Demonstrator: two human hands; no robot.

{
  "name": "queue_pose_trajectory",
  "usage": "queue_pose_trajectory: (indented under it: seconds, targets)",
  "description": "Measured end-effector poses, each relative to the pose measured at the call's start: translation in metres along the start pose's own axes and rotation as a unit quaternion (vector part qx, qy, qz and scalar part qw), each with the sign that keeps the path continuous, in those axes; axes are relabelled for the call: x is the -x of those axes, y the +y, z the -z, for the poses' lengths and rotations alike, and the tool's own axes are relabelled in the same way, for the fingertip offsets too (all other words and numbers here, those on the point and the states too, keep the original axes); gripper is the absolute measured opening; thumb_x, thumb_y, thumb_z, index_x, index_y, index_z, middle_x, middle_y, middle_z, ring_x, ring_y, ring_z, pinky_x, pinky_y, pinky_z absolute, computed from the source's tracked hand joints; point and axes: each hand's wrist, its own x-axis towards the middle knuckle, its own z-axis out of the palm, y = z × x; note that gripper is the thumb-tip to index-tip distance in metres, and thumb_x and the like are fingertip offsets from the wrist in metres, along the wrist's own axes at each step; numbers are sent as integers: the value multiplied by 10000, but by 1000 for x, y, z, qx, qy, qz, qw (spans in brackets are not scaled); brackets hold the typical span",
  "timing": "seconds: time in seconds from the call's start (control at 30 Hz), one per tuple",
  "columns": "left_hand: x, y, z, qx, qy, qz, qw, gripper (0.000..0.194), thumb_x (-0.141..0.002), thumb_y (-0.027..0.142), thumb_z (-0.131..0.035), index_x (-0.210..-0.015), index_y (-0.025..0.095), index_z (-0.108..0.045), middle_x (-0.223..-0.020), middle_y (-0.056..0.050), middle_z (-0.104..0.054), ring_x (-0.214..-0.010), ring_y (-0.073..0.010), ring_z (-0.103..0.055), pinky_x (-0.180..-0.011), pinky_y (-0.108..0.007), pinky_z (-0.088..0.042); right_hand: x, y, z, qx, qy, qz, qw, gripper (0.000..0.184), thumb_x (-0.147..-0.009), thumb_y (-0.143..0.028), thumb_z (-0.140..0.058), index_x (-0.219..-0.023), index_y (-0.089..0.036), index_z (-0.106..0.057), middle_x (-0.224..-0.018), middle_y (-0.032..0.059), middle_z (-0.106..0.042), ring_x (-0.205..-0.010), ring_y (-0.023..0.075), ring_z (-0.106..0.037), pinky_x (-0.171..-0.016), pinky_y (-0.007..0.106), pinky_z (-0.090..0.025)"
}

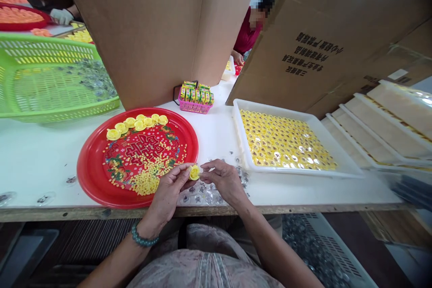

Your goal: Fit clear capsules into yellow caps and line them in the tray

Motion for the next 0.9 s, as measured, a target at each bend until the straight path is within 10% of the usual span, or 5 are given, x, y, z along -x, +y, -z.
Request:
queue_pose_trajectory:
  seconds: [0.3, 0.7, 0.9]
  targets:
    - [0, -9, 1, -13, -11, 10, 1000, 294, -730, 330, -690, -1004, 223, -701, -999, -24, -708, -862, -176, -648, -816, -303, -526, 0, 2, -6, -43, -24, -34, 998, 226, -584, -322, -781, -765, -195, -735, -733, 3, -640, -619, 120, -598, -563, 243, -512]
    - [5, -16, -8, -53, 9, 2, 999, 286, -708, 332, -692, -960, 197, -717, -946, -18, -720, -823, -193, -654, -778, -325, -546, 20, 17, -12, 148, 80, 191, 967, 166, -753, -222, -673, -852, -335, -743, -644, -2, -561, -588, 120, -522, -546, 258, -397]
    - [9, -12, -13, -49, -46, 13, 998, 338, -768, 313, -631, -1080, 190, -667, -1069, -45, -678, -922, -200, -631, -814, -316, -521, 15, 17, -3, 106, 88, 138, 981, 142, -712, -232, -706, -827, -305, -747, -671, -5, -606, -641, 133, -541, -617, 270, -427]
